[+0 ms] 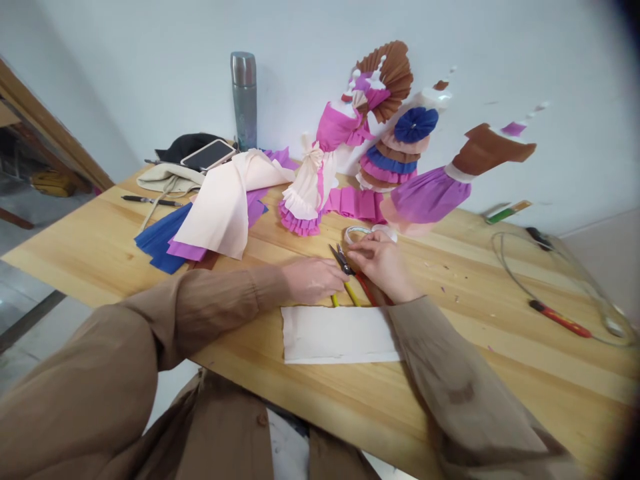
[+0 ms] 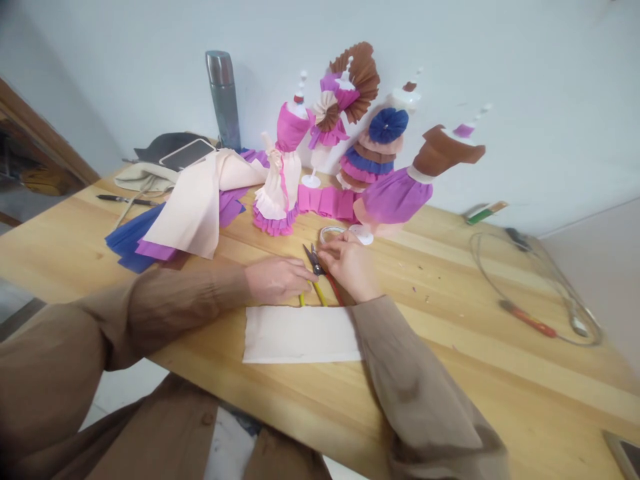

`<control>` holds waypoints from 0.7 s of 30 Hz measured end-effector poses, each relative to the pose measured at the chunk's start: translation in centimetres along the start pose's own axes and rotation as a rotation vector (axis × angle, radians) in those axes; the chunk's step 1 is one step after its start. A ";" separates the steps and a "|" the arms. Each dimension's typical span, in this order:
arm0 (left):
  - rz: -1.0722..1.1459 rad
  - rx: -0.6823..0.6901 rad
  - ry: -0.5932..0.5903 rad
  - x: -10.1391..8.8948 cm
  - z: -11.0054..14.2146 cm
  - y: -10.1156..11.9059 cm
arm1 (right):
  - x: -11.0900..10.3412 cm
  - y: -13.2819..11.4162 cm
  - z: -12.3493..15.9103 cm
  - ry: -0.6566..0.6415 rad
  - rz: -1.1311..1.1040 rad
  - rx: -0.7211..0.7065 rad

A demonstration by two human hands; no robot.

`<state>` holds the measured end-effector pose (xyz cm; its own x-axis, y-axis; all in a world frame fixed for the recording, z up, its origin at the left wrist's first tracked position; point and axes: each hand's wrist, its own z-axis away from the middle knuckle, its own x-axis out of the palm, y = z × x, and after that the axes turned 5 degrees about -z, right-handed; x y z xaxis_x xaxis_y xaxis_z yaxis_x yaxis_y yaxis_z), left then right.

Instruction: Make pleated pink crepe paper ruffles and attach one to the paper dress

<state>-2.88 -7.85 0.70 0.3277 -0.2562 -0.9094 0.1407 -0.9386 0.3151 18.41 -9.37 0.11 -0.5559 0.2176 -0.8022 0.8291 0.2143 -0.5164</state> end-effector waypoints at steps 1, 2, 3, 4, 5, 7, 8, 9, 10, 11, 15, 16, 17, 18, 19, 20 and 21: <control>-0.019 0.012 -0.017 -0.1 0.0 0.0 | 0.4 0.0 -0.1 -0.004 0.008 0.008; -0.045 0.031 -0.046 -0.3 0.0 0.1 | 0.7 0.0 -0.2 -0.011 0.015 0.015; -0.072 0.049 -0.079 -0.4 0.0 0.1 | 1.1 0.0 -0.3 -0.018 0.021 0.021; -0.093 0.058 -0.105 -0.6 0.0 0.1 | 1.4 -0.1 -0.4 -0.024 0.025 0.025; -0.107 0.063 -0.129 -0.7 -0.1 0.1 | 1.7 -0.2 -0.4 -0.027 0.028 0.027; -0.120 0.070 -0.166 -0.9 -0.2 0.1 | 2.2 -0.4 -0.5 -0.022 0.027 0.029; -0.124 0.069 -0.176 -0.9 -0.2 0.2 | 2.3 -0.6 -0.5 -0.013 0.022 0.029; -0.130 0.067 -0.183 -0.9 -0.3 0.3 | 2.4 -0.7 -0.5 0.003 0.015 0.031; -0.139 0.065 -0.186 -0.9 -0.3 0.3 | 2.3 -0.8 -0.6 0.025 0.005 0.035; -0.149 0.062 -0.185 -0.9 -0.3 0.4 | 2.2 -0.9 -0.7 0.054 -0.008 0.041; -0.152 0.061 -0.151 -0.8 -0.2 0.5 | 0.5 -0.6 -1.1 0.199 -0.078 0.069; -0.143 0.061 -0.140 -0.7 -0.1 0.4 | -0.1 -0.5 -1.1 0.224 -0.103 0.070; -0.133 0.060 -0.129 -0.6 -0.1 0.3 | -0.7 -0.5 -1.1 0.240 -0.132 0.070; -0.125 0.055 -0.117 -0.5 -0.1 0.2 | -1.2 -0.5 -1.0 0.247 -0.166 0.069; -0.118 0.051 -0.103 -0.3 0.0 0.2 | -1.7 -0.6 -0.9 0.245 -0.203 0.067; -0.111 0.046 -0.086 -0.1 0.0 0.1 | -2.1 -0.7 -0.8 0.236 -0.245 0.065; -0.100 0.045 -0.068 0.1 0.1 0.1 | -2.4 -0.8 -0.8 0.221 -0.290 0.063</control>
<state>-2.89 -7.95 0.56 0.2498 -0.1744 -0.9525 0.1274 -0.9692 0.2109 19.10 -9.34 2.69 -0.7620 0.3583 -0.5394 0.6336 0.2400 -0.7355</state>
